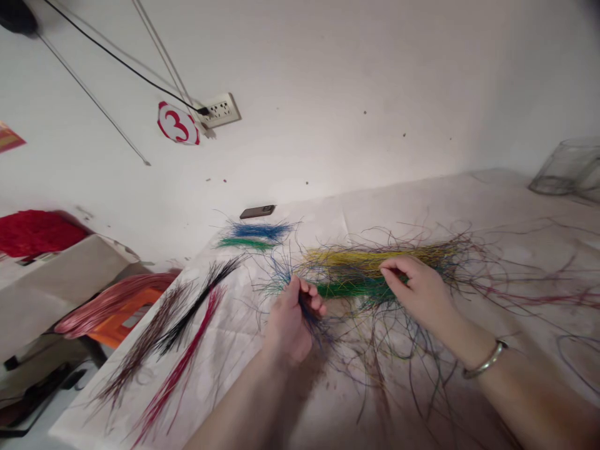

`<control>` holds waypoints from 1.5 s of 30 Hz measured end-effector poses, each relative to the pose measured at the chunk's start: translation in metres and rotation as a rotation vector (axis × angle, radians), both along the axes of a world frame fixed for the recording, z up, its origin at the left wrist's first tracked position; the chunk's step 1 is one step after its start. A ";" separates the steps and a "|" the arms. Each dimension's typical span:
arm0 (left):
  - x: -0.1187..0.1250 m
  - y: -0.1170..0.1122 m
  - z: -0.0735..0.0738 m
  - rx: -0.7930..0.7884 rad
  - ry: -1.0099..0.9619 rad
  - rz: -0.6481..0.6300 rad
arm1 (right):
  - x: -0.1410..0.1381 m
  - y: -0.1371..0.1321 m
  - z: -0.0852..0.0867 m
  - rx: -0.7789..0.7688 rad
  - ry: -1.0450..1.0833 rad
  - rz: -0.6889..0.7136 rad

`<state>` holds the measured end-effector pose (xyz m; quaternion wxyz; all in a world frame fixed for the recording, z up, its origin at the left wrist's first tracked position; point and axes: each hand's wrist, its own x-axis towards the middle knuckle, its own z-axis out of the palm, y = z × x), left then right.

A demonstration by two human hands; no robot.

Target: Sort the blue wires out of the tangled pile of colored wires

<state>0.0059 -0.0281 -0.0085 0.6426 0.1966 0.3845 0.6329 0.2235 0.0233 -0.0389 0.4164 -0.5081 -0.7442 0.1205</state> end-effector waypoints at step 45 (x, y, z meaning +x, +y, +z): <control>-0.002 -0.002 -0.004 -0.048 -0.033 -0.133 | -0.003 -0.009 0.011 0.025 0.137 -0.102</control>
